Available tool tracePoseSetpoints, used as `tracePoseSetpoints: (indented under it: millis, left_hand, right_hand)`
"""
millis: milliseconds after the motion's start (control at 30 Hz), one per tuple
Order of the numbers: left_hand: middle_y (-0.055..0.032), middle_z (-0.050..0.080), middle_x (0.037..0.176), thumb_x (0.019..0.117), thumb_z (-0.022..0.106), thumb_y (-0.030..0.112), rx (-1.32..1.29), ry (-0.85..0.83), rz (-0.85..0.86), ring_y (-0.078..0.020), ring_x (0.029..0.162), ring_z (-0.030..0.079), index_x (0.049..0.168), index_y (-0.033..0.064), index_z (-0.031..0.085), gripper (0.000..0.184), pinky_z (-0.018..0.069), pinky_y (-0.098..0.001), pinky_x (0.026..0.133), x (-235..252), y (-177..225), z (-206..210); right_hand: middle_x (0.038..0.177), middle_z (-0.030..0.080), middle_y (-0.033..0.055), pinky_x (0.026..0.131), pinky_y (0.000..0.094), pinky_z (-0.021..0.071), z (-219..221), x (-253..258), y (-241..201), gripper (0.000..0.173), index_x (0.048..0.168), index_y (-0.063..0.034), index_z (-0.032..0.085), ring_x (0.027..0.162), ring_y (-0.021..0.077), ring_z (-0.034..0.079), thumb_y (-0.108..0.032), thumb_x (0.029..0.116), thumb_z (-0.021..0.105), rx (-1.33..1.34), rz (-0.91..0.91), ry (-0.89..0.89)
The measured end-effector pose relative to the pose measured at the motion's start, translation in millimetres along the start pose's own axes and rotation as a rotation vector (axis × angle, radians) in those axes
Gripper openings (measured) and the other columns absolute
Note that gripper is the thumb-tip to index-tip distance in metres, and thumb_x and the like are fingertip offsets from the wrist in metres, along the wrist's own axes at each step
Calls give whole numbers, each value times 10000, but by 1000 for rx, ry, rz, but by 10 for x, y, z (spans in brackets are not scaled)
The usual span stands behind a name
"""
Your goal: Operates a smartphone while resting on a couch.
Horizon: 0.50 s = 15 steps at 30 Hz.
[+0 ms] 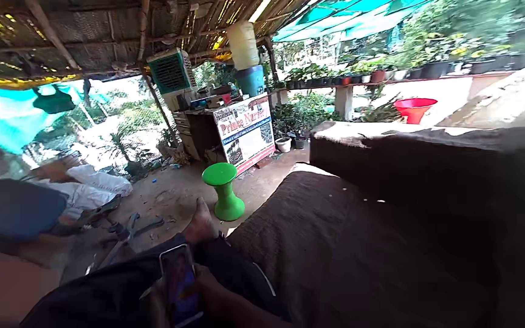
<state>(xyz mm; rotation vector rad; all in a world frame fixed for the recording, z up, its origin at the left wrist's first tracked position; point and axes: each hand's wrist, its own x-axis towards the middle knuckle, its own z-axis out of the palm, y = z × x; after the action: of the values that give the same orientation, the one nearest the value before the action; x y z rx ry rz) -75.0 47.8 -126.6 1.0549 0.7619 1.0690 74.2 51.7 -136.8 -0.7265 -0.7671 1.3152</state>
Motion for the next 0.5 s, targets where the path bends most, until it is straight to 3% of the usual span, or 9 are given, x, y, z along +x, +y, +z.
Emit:
tracePoseSetpoints:
  millis: [67,200,500]
  left_hand:
    - [-131,646,1281,1072,217,587,4,85,-55,-233,1139,649,1463,74,447,685,558,-471,949,4,21,61]
    - [-168,659,1273,1070,217,593,-48,114,-90,-279,1132,667,1455,51,478,715,582,-490,923,63,-44,4]
    - [-138,645,1314,1068,238,598,-60,203,-179,-268,1179,644,1445,88,508,689,572,-492,918,22,20,34]
  right_hand:
    - [1109,697,127,841,424,594,-45,86,73,597,1316,3,521,963,215,693,64,750,700,-8,77,-21]
    - [1103,700,157,857,437,599,1,44,-14,581,1311,31,510,973,244,702,23,759,692,-49,72,-34]
    - [1130,692,181,902,428,589,28,10,-52,588,1337,42,490,1016,255,697,62,773,654,-163,46,-71]
